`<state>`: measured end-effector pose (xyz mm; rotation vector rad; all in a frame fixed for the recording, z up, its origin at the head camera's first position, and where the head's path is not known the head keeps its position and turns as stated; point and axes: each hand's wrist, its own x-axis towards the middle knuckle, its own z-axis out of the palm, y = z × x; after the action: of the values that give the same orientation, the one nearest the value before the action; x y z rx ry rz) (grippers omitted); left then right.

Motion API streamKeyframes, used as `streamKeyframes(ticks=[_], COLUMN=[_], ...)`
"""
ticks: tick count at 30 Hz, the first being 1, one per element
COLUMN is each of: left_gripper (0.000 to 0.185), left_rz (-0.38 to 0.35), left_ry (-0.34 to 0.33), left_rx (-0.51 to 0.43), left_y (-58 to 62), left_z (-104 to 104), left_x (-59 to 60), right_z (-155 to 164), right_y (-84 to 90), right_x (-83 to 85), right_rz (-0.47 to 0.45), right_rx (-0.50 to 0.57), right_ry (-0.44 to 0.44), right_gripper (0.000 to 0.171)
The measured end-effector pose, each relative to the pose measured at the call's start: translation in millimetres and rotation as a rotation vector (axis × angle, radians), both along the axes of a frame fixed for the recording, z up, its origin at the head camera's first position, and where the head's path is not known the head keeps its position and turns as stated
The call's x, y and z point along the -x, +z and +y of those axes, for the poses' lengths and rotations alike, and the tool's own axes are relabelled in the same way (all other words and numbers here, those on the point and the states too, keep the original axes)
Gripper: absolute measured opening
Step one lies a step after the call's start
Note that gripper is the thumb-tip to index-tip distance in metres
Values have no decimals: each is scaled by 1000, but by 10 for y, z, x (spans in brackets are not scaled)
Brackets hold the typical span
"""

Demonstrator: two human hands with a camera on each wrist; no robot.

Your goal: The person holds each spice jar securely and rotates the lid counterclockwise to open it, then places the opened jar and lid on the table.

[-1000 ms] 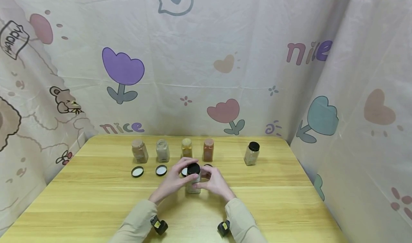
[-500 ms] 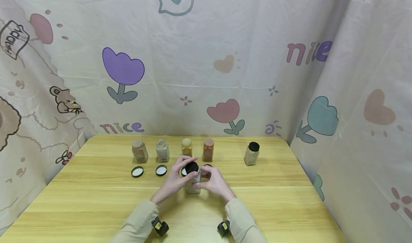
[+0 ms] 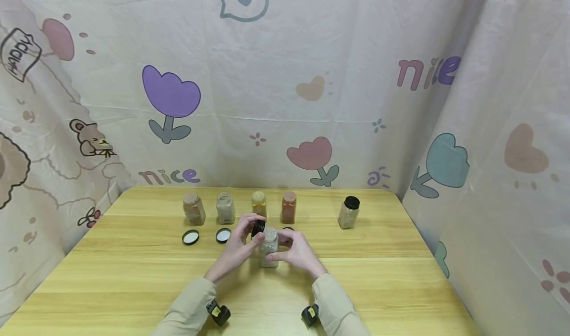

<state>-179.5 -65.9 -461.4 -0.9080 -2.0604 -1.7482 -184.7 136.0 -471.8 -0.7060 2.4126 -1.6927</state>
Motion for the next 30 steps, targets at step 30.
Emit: streamKeyframes(ticks=[30], left_gripper=[54], left_rz=[-156], left_ry=[17], left_rx=[27], left_y=[44], left_z=[-159], left_x=[-95], right_z=[229], right_y=[36], right_x=[20], right_rz=[-70], right_rx=[-22], right_ry=[51], right_gripper=[64])
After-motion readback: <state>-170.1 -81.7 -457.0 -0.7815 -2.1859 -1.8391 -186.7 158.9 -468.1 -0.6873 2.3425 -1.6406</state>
